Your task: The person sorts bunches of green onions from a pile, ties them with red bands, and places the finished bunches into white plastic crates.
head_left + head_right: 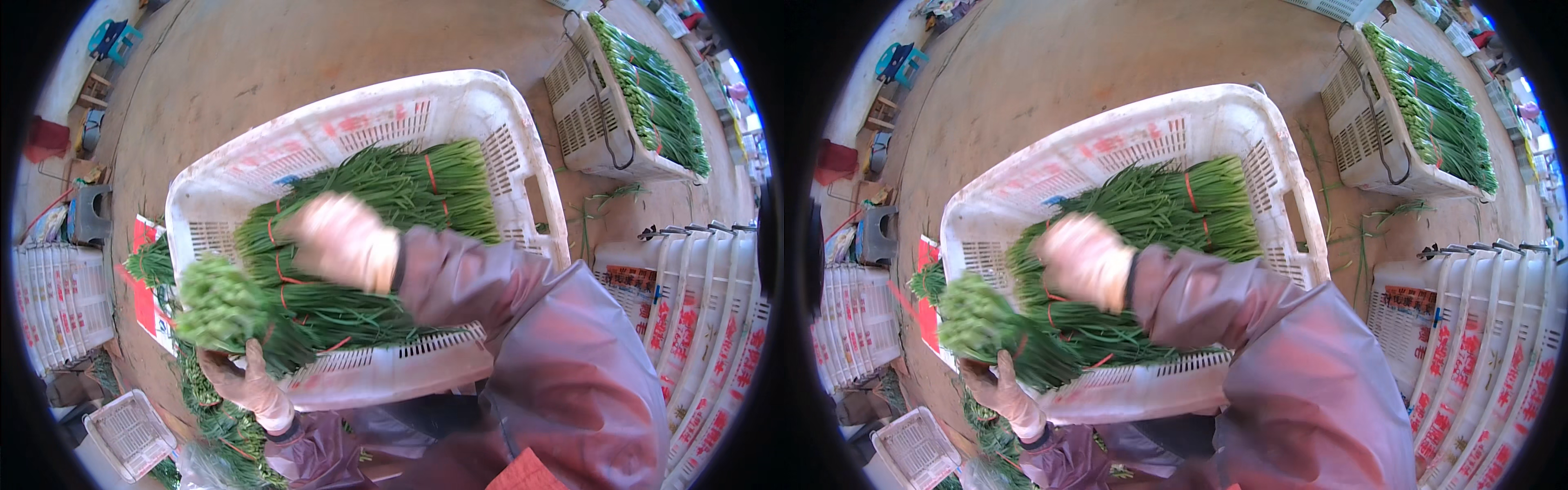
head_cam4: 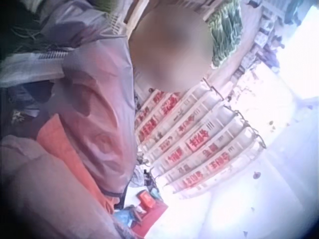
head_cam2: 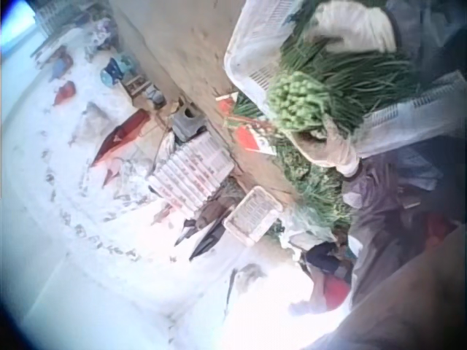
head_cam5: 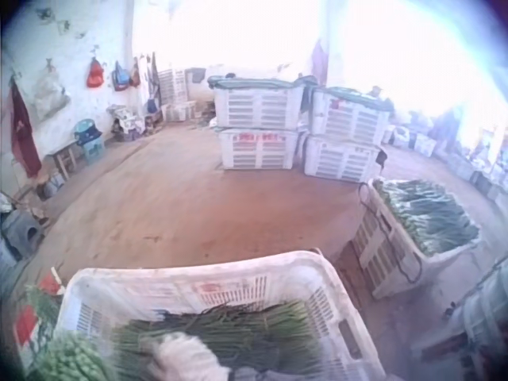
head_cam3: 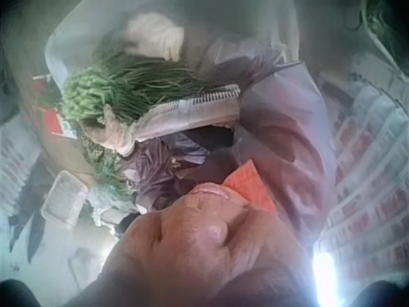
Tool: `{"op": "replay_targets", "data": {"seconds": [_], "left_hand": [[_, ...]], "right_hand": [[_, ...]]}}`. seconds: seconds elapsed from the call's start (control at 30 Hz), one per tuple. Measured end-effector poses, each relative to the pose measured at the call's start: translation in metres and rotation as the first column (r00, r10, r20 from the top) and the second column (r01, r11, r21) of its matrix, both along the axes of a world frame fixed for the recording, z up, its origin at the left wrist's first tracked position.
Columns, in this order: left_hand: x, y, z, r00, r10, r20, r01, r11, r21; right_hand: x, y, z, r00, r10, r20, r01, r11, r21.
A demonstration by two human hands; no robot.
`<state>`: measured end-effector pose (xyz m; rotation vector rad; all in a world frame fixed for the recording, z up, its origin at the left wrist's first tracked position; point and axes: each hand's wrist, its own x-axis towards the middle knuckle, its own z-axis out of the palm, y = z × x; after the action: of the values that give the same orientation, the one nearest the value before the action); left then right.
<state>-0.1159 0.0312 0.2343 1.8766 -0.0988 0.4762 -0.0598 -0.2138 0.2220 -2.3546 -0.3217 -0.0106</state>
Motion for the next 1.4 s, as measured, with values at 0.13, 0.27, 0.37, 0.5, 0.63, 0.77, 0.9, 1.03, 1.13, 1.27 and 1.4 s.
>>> {"op": "replay_targets", "data": {"seconds": [0.13, 0.27, 0.37, 0.5, 0.63, 0.77, 0.9, 1.03, 1.13, 1.27, 1.4], "left_hand": [[0.003, -0.034, -0.045, 0.927, -0.244, -0.287, 0.331, 0.891, 0.311], [0.016, -0.052, -0.131, 0.866, -0.294, -0.404, 0.466, 0.767, 0.440], [0.028, -0.098, -0.109, 0.831, 0.010, -0.556, 0.511, 0.379, 0.771], [0.043, -0.117, -0.147, 0.896, -0.081, -0.436, 0.417, 0.488, 0.767], [0.051, -0.103, -0.133, 0.911, -0.135, -0.389, 0.388, 0.596, 0.703], [0.040, -0.060, -0.090, 0.914, -0.207, -0.350, 0.362, 0.807, 0.467], [0.017, -0.034, -0.049, 0.896, -0.119, -0.428, 0.154, 0.987, 0.049], [0.024, -0.021, 0.001, 0.950, -0.144, -0.278, 0.241, 0.904, 0.355], [0.041, -0.012, 0.021, 0.950, -0.281, -0.135, 0.307, 0.916, 0.258], [0.082, -0.073, 0.065, 0.886, -0.461, 0.047, 0.248, 0.557, 0.792], [0.109, -0.184, 0.052, 0.715, -0.698, -0.025, 0.340, 0.317, 0.885]], "right_hand": [[0.033, -0.100, -0.087, 0.818, -0.563, 0.121, 0.573, 0.776, -0.264], [0.065, -0.074, -0.078, 0.838, -0.301, -0.455, 0.261, 0.954, -0.150], [0.096, -0.039, -0.138, 0.964, -0.156, -0.214, 0.126, 0.981, -0.148], [0.092, -0.022, -0.149, 0.993, -0.102, 0.053, 0.096, 0.989, 0.110], [0.067, -0.084, -0.139, 0.788, -0.580, -0.205, 0.615, 0.746, 0.255], [0.039, -0.145, -0.146, 0.779, -0.504, -0.373, 0.227, 0.781, -0.582], [0.039, -0.144, -0.166, 0.744, -0.536, -0.399, 0.168, 0.728, -0.665], [0.024, -0.145, -0.162, 0.757, -0.459, -0.466, 0.077, 0.771, -0.633], [-0.005, -0.131, -0.142, 0.804, -0.431, -0.409, 0.086, 0.765, -0.638], [-0.009, -0.129, -0.145, 0.806, -0.450, -0.384, 0.142, 0.777, -0.613], [-0.018, -0.130, -0.183, 0.820, -0.482, -0.309, 0.190, 0.738, -0.647]]}}
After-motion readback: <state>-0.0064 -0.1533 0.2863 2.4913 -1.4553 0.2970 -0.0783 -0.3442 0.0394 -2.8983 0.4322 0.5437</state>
